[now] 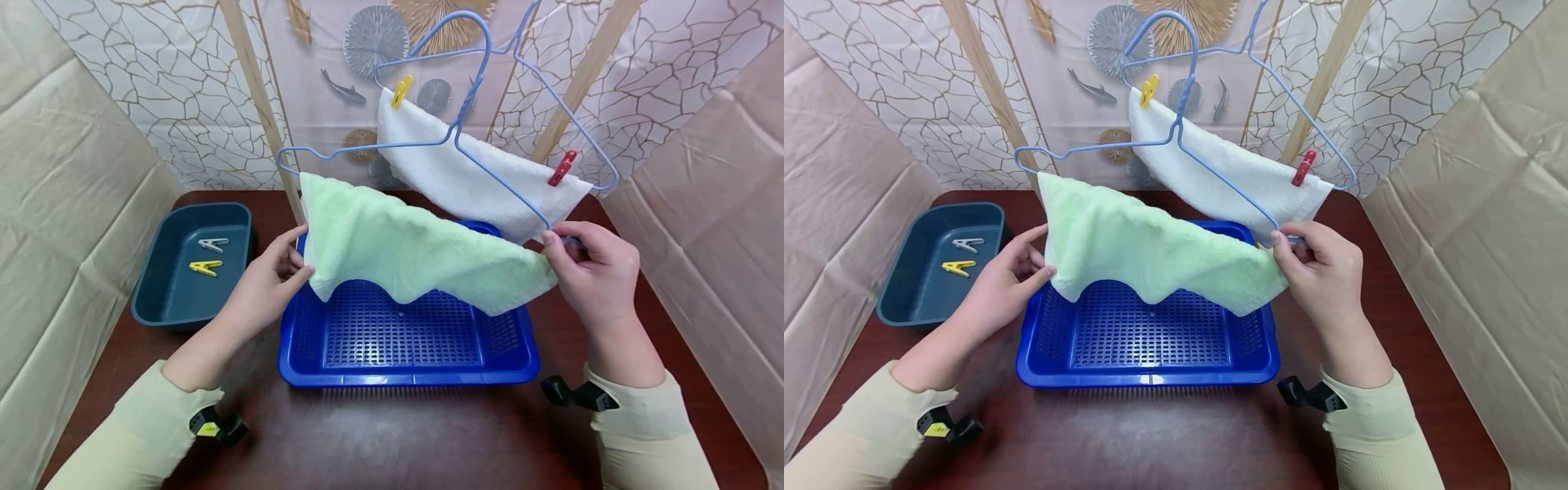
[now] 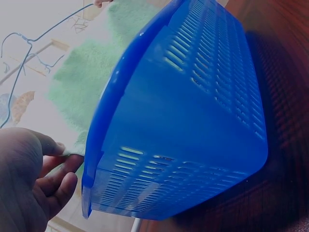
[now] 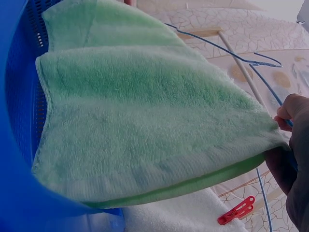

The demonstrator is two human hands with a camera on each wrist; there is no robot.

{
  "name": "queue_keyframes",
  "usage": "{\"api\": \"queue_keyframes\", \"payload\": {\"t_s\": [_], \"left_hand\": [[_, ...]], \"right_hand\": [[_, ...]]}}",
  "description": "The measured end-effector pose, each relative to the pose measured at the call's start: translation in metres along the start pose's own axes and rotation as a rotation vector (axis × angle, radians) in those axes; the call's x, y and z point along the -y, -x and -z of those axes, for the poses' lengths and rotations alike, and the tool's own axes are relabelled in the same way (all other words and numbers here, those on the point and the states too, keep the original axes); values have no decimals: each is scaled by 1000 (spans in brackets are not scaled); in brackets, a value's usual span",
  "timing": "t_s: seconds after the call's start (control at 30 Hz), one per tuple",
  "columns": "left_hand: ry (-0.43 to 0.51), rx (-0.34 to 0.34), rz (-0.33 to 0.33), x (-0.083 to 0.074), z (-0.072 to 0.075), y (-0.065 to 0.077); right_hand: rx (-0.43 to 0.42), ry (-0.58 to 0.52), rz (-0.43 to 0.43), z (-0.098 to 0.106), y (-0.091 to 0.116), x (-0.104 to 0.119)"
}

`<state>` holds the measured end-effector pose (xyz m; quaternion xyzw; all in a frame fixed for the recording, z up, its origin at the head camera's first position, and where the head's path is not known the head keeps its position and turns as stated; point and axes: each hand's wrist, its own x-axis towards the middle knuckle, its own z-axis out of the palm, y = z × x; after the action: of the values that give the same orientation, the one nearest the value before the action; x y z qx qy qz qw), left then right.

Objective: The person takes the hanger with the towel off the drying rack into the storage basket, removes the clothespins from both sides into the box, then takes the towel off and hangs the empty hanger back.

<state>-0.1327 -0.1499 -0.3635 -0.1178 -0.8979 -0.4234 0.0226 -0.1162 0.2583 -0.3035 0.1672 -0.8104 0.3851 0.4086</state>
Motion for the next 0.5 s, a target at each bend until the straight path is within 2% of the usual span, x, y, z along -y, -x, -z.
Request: {"api": "queue_keyframes", "payload": {"t_s": [0.5], "left_hand": [[-5,6,-13,2,-2,-2]], "right_hand": [[-8,1,-27,3,-1,-1]]}}
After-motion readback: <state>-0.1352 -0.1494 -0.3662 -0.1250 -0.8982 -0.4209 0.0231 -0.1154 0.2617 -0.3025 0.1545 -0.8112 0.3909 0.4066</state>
